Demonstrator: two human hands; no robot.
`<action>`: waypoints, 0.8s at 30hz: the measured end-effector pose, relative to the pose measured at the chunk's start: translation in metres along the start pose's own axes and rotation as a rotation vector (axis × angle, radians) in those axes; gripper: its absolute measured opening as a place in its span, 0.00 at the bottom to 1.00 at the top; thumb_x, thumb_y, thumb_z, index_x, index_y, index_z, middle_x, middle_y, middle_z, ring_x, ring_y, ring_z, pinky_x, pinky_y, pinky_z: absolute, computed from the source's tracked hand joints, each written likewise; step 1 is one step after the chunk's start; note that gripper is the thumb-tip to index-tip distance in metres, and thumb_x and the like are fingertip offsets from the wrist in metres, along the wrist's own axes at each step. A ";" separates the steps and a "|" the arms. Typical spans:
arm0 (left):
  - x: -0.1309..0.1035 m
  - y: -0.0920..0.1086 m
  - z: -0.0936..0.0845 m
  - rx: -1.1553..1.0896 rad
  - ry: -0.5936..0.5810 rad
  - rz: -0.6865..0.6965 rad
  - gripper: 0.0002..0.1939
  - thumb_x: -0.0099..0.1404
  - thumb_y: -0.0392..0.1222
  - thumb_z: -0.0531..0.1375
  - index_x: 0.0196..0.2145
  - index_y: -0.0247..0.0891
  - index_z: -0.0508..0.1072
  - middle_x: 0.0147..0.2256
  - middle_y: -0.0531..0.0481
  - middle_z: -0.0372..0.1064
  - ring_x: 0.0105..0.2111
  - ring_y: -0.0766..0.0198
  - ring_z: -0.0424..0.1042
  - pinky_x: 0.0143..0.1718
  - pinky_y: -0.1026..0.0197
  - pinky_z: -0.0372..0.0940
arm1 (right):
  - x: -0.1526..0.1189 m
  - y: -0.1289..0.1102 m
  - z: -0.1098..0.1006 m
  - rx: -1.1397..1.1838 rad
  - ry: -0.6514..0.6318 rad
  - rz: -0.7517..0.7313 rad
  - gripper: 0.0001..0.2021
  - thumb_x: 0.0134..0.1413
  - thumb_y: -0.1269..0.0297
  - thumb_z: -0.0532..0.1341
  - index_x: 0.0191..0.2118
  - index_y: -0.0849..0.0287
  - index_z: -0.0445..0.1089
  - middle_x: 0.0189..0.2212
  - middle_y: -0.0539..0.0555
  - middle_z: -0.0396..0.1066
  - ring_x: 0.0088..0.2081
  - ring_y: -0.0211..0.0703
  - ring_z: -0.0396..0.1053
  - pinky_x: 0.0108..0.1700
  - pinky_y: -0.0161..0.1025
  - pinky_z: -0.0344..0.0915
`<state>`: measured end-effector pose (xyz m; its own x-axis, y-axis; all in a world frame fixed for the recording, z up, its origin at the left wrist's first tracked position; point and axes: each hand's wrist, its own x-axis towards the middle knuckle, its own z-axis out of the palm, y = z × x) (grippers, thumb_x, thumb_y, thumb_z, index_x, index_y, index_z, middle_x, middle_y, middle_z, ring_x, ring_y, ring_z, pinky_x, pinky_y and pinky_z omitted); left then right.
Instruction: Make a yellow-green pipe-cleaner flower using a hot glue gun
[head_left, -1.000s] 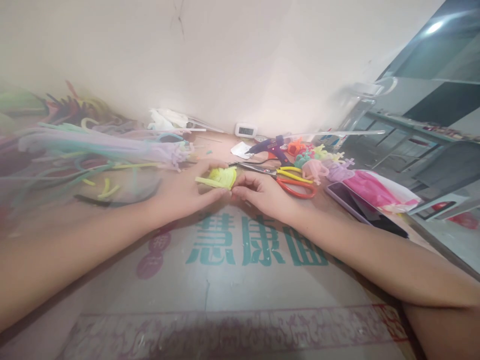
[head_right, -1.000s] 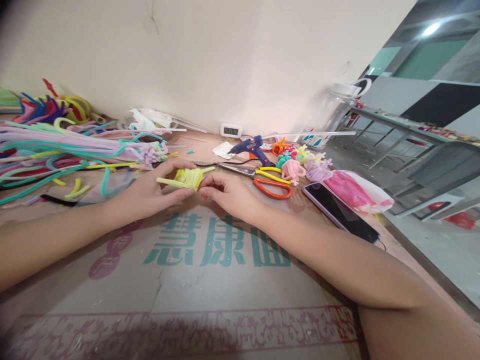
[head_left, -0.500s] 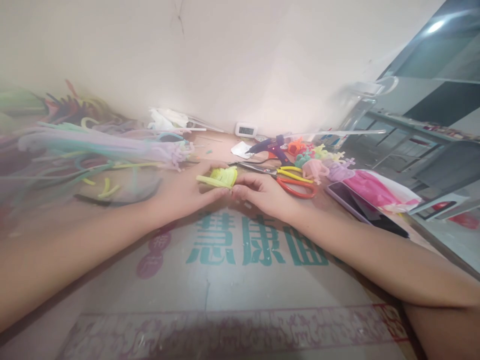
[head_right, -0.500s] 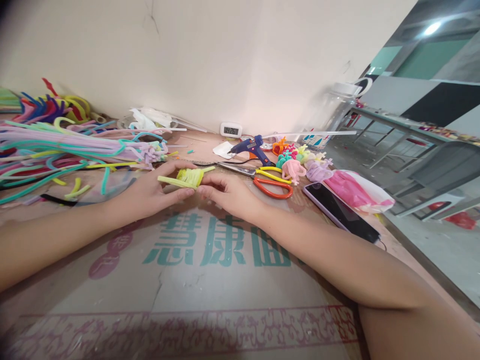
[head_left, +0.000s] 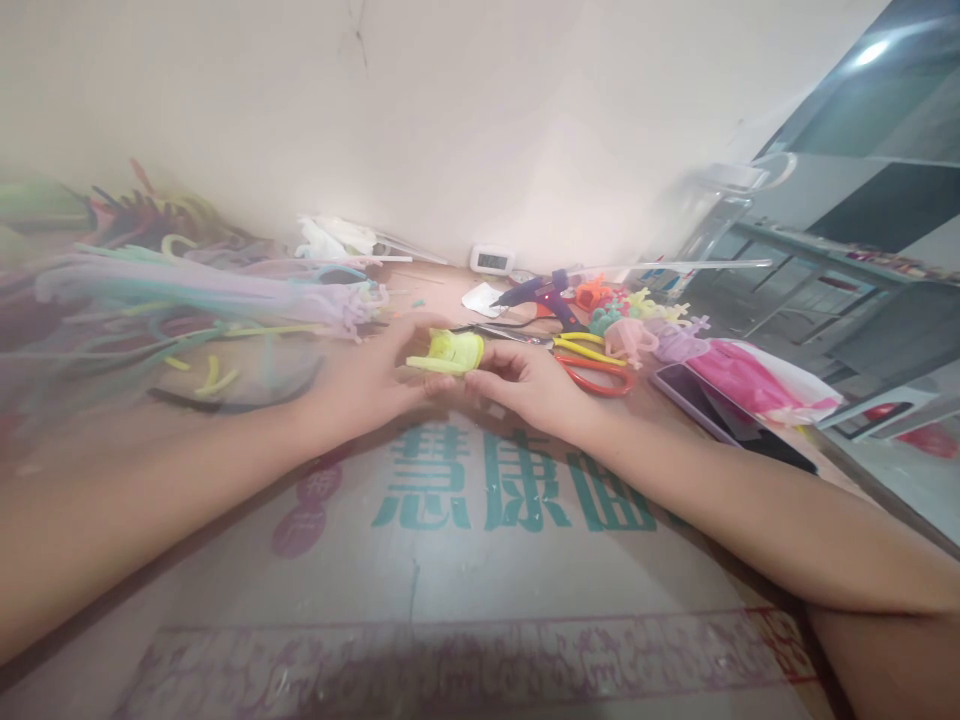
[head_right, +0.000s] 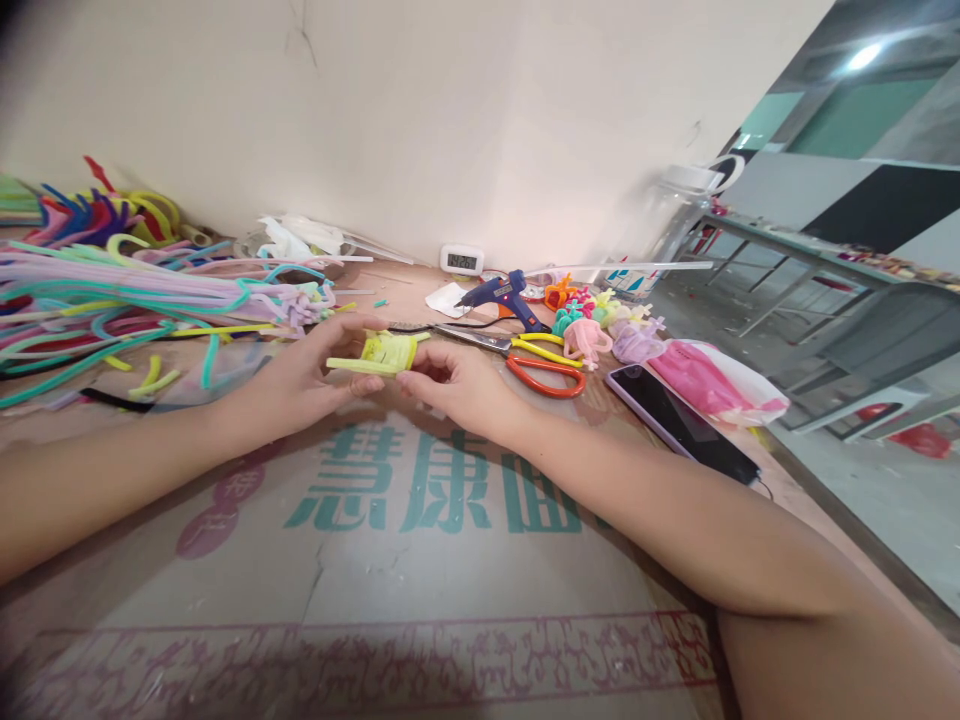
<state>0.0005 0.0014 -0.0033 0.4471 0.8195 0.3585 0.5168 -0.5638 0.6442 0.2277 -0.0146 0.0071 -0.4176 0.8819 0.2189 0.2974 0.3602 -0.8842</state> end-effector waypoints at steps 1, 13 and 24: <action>0.000 -0.001 0.000 -0.025 0.007 -0.001 0.33 0.67 0.61 0.62 0.64 0.47 0.63 0.62 0.44 0.68 0.60 0.49 0.69 0.58 0.49 0.67 | 0.000 0.001 0.000 0.020 0.008 0.006 0.10 0.59 0.58 0.64 0.37 0.60 0.72 0.29 0.49 0.71 0.29 0.36 0.65 0.32 0.36 0.62; -0.002 0.008 -0.002 -0.010 0.123 -0.026 0.17 0.71 0.55 0.56 0.48 0.41 0.71 0.49 0.47 0.75 0.48 0.53 0.74 0.50 0.51 0.69 | 0.004 0.004 0.000 0.066 -0.026 0.021 0.11 0.58 0.58 0.65 0.41 0.60 0.72 0.33 0.49 0.72 0.32 0.37 0.66 0.36 0.36 0.64; 0.001 0.002 -0.001 0.074 -0.049 0.145 0.12 0.72 0.51 0.57 0.46 0.45 0.74 0.53 0.49 0.76 0.54 0.53 0.74 0.59 0.49 0.65 | 0.003 0.011 -0.002 -0.087 0.098 -0.168 0.23 0.62 0.62 0.63 0.61 0.54 0.63 0.62 0.58 0.68 0.60 0.47 0.68 0.64 0.49 0.63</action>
<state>0.0015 0.0008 -0.0010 0.5551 0.7243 0.4090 0.4958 -0.6829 0.5365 0.2315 -0.0070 -0.0009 -0.3837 0.8309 0.4029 0.3054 0.5260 -0.7938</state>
